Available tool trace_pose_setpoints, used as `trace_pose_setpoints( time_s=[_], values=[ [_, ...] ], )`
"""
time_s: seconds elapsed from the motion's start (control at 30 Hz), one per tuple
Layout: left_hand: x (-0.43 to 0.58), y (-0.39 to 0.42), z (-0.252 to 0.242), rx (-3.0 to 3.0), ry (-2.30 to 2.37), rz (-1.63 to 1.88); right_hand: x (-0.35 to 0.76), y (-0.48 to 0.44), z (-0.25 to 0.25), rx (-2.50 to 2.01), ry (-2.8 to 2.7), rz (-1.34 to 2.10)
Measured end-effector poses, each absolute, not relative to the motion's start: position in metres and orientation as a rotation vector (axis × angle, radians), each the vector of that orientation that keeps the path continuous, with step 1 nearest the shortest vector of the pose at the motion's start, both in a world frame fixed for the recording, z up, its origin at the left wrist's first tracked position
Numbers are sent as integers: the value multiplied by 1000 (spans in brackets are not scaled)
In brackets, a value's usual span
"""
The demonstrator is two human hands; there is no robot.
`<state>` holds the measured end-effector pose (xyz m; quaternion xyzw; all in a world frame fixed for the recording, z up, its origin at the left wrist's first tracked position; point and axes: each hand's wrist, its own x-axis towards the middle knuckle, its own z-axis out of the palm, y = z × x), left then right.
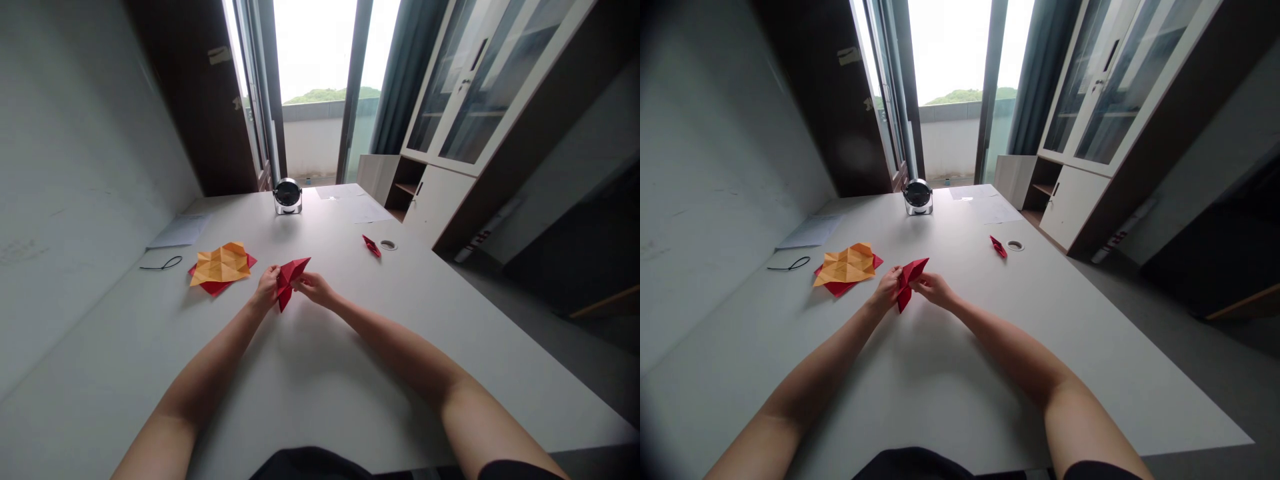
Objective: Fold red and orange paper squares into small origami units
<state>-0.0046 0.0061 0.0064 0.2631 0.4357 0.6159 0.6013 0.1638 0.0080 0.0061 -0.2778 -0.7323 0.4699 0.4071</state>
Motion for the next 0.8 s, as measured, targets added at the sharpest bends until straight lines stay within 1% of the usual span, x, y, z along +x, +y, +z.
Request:
trace_pose_setpoints(
  time_s=[0.47, 0.8],
  values=[
    [-2, 4, 6, 624, 1046, 1421, 166, 3, 15, -686, -1853, 1128],
    [3, 0, 8, 710, 1126, 1387, 166, 9, 11, -685, -1798, 1093]
  ],
)
